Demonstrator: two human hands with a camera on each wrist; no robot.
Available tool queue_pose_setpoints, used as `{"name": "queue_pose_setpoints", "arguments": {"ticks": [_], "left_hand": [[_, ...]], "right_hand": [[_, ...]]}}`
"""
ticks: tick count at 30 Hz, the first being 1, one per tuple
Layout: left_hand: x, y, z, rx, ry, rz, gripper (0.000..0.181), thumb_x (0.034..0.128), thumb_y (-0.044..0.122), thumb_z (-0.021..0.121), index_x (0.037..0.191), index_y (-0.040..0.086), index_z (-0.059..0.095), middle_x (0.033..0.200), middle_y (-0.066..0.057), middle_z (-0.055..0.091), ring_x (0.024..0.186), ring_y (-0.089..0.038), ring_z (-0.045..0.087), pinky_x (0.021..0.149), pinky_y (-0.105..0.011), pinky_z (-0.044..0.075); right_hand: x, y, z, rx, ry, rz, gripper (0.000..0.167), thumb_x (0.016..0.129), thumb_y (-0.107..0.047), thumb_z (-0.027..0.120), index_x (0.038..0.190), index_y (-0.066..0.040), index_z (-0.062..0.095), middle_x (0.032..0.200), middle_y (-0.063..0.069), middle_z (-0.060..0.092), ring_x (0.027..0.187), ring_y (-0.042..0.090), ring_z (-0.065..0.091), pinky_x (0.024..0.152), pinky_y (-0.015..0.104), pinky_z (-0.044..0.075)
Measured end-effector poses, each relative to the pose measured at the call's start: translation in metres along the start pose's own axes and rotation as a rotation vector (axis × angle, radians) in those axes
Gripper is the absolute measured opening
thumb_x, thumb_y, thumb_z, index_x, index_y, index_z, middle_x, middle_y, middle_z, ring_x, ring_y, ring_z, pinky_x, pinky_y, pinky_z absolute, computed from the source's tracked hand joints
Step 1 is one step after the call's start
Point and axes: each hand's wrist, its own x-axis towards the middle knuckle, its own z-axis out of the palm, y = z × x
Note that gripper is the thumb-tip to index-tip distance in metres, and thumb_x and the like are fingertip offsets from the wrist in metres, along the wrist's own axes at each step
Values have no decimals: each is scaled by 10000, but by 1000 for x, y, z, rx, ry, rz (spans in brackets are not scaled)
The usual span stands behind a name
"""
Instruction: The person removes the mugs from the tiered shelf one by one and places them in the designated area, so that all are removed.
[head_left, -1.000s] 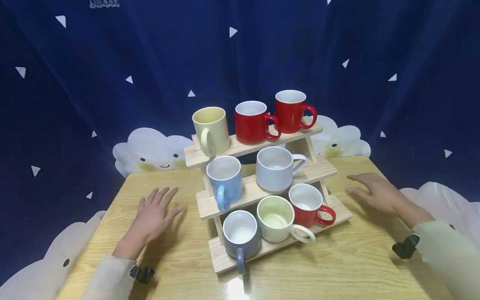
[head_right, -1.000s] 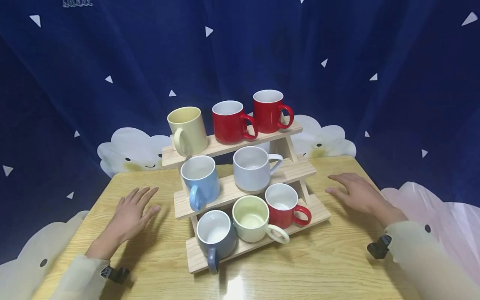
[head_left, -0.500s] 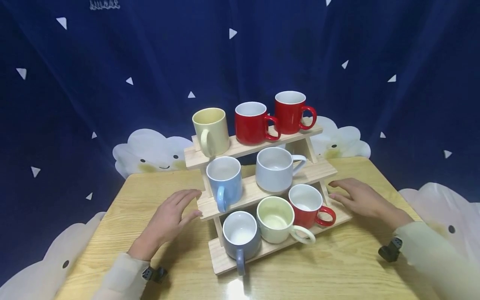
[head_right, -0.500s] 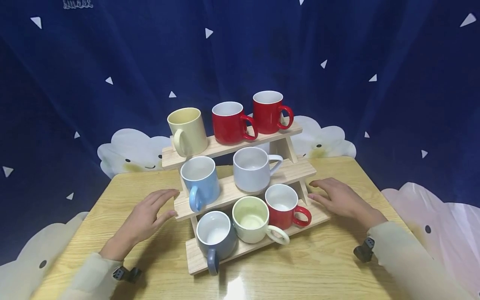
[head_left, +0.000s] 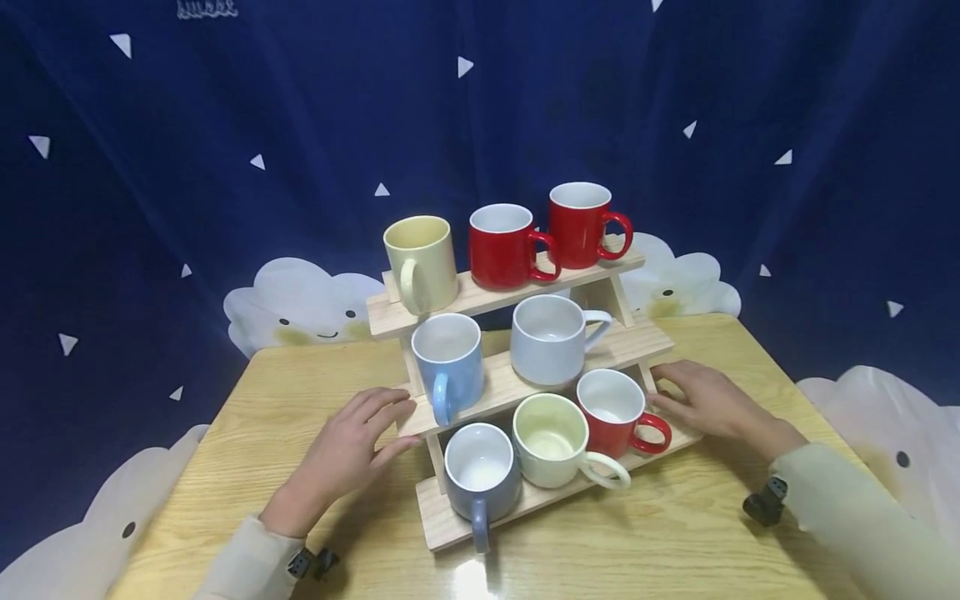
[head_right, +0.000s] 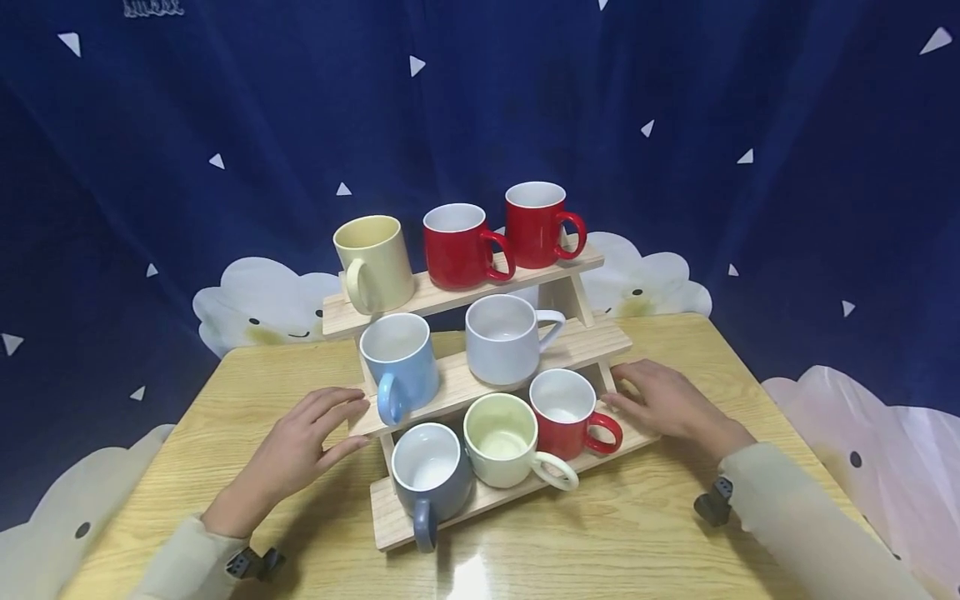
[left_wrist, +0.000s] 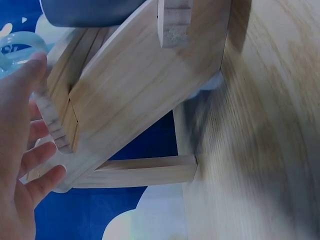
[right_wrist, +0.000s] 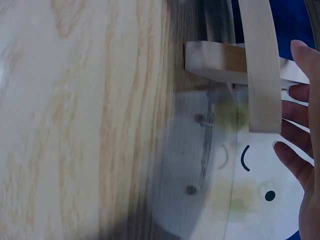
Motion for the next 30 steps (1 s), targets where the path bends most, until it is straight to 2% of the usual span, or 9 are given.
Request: {"name": "queue_pose_setpoints", "arguments": {"ticks": [3,6,10,13,19,24,30], "left_hand": [[0,2,3,6,37,12,568,970,539,509,1199,45,671,1229,-94,647,1139,-305,590,956,-472,496],[-2,2,4,28,64,9,590,967,553,503,1192,39,686,1209,-90,669,1123,-305,613,949,-462,503],[-4,3,4,55,90,8,637,978,587,438,1171,40,701,1182,-91,685,1093,-302,637,923,-453,519],[-3,3,4,58,107,15,629,975,581,453,1155,36,708,1162,-95,692,1073,-305,648,906,-454,528],[3,4,5,55,91,16,613,977,567,464,1173,37,701,1178,-95,687,1089,-292,644,919,-446,524],[7,4,7,50,64,-17,589,969,553,496,1208,49,687,1213,-90,672,1132,-281,625,923,-445,522],[13,1,11,53,58,-35,648,984,590,396,1216,57,684,1224,-89,666,1145,-282,618,909,-457,527]], "right_hand": [[-1,-2,2,-7,19,1,301,882,-295,727,1113,-124,637,924,12,641,843,207,601,734,431,519],[0,-5,5,-13,31,9,278,871,-285,732,1083,-133,634,851,-34,604,766,164,554,673,378,493],[1,-8,9,-13,49,10,248,870,-284,725,1051,-141,635,829,-44,598,743,137,545,645,350,483],[1,-10,10,-4,63,22,236,865,-276,723,1041,-142,639,842,-33,611,754,144,559,652,350,486],[-7,-12,8,-18,83,68,215,839,-269,732,987,-150,631,812,-48,590,727,142,543,623,335,465],[-14,-15,6,-35,111,73,208,835,-274,736,947,-154,609,782,-64,564,700,129,516,596,333,445],[-23,-19,3,-63,122,100,205,822,-294,739,915,-164,610,819,-35,618,739,150,574,616,363,489]]}}
